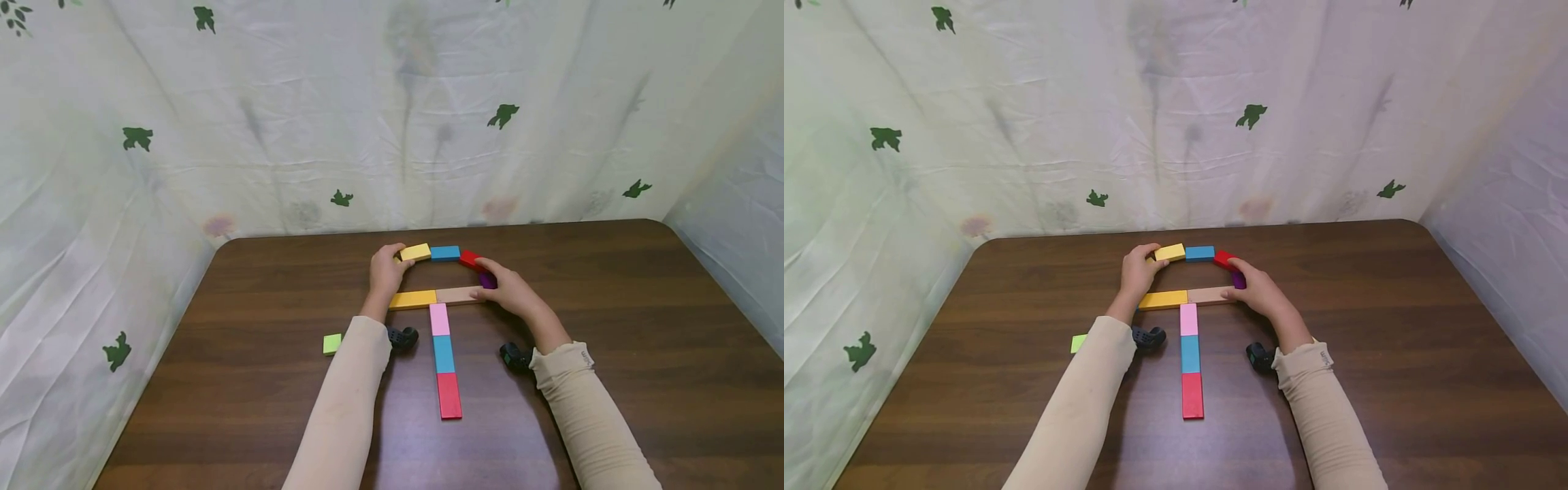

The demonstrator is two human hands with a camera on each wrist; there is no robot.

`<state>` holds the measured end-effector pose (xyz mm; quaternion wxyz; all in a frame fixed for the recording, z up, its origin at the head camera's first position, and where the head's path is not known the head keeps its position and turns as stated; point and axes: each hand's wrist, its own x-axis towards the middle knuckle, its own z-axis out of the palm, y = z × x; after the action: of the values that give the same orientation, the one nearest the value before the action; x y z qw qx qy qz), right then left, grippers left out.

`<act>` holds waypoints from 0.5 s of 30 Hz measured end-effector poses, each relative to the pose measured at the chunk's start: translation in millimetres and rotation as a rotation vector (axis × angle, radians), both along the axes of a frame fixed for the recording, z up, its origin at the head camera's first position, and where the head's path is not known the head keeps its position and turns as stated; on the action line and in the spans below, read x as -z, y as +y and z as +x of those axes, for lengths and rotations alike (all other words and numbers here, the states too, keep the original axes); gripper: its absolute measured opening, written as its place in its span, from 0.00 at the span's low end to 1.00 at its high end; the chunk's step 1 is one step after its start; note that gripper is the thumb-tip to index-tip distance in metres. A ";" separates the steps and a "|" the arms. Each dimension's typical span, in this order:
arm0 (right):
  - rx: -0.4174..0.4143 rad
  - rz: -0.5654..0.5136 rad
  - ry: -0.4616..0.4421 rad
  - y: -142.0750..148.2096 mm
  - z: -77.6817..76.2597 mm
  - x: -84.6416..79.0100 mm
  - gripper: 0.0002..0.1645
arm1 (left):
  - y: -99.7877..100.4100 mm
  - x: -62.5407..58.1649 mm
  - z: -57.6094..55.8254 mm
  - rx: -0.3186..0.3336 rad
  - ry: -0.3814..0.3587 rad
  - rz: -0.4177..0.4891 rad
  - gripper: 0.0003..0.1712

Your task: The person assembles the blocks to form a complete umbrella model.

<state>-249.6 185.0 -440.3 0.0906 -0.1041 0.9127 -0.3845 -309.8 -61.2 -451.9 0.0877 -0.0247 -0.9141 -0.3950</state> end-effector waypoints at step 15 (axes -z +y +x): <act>0.003 0.007 -0.003 -1.1 1.0 -0.1 0.44 | 0.7 0.3 -0.8 0.026 -0.029 -0.136 0.23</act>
<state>-248.6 184.0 -440.2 0.0918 -0.1020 0.9142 -0.3814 -310.7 -60.5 -452.2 0.0675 -0.0366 -0.9397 -0.3332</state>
